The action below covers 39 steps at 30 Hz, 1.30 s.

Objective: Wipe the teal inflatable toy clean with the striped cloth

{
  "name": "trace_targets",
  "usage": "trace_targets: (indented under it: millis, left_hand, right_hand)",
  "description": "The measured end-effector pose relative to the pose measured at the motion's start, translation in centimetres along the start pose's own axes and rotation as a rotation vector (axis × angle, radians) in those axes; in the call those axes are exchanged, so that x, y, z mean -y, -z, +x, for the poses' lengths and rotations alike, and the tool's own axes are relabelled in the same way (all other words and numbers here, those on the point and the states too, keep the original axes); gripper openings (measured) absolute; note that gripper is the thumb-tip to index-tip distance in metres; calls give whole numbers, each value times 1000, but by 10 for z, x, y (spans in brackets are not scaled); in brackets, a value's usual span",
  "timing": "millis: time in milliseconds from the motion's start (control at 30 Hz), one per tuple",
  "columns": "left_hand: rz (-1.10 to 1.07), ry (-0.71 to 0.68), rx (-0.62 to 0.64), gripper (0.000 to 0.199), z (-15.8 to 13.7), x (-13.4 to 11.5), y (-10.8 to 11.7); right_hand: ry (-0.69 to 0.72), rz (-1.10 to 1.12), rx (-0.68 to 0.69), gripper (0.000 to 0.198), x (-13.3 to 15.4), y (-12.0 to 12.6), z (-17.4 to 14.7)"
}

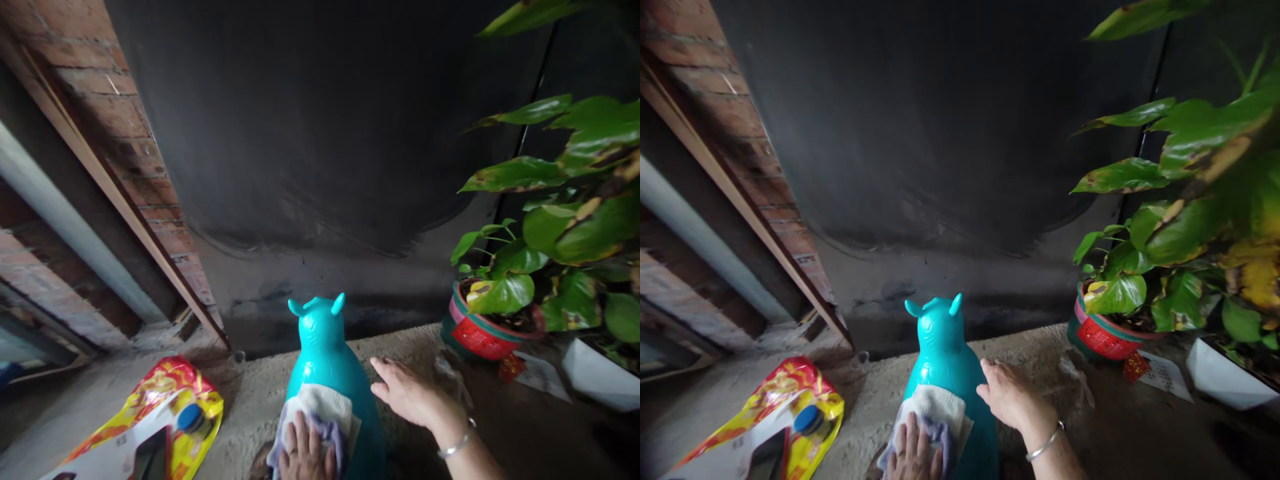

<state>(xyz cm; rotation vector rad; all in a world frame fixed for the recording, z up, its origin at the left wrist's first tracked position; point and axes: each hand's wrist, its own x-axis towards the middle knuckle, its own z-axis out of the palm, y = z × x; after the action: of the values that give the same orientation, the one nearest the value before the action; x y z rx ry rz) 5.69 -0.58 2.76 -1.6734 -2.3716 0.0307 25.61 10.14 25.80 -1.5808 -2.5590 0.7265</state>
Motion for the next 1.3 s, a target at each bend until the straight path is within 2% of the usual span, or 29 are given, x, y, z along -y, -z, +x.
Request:
trace_targets:
  millis: [67, 167, 267, 333, 467, 533, 633, 767, 867, 967, 1133, 1200, 1300]
  left_hand:
    - [-2, 6, 29, 42, 26, -8, 17]
    - [-38, -9, -60, 43, 70, -20, 39]
    - [-88, 10, -84, 45, 89, -24, 42]
    - [-106, -22, -92, 42, 79, -20, 31]
    - [-82, -121, -112, 40, 33, -4, 3]
    - [-45, -127, -100, 40, 18, -1, -1]
    - [-24, -103, -78, 40, 26, -8, 9]
    - [-82, -96, -106, 41, 72, -27, 33]
    - [-119, -76, -108, 43, 95, -31, 38]
    - [-97, -126, -98, 41, 83, -22, 26]
    - [-28, -203, -111, 40, 30, 3, -7]
    - [-21, -202, -103, 42, 23, 5, -9]
    - [-21, -172, -23, 42, 38, -5, 6]
  right_hand:
    - [7, 18, 6, 50, 4, -1, 2]
    - [13, 22, 32, 49, 10, 0, 3]
    - [7, 8, 42, 47, 12, 2, 5]
    - [-1, 8, 43, 47, 11, 3, 5]
    - [-6, 23, 32, 48, 8, 3, 4]
    - [-14, 23, 33, 47, 8, 3, 3]
    - [-12, 37, 30, 46, 11, 3, 2]
    - [6, 9, 37, 40, 18, 3, 6]
    - [2, -25, 44, 39, 22, 3, 10]
    - [-7, -23, 59, 39, 23, 6, 11]
    - [-2, -11, 61, 44, 22, 10, 6]
    - [-5, -4, 50, 44, 22, 10, 5]
    - [3, 5, 57, 42, 24, 9, 6]
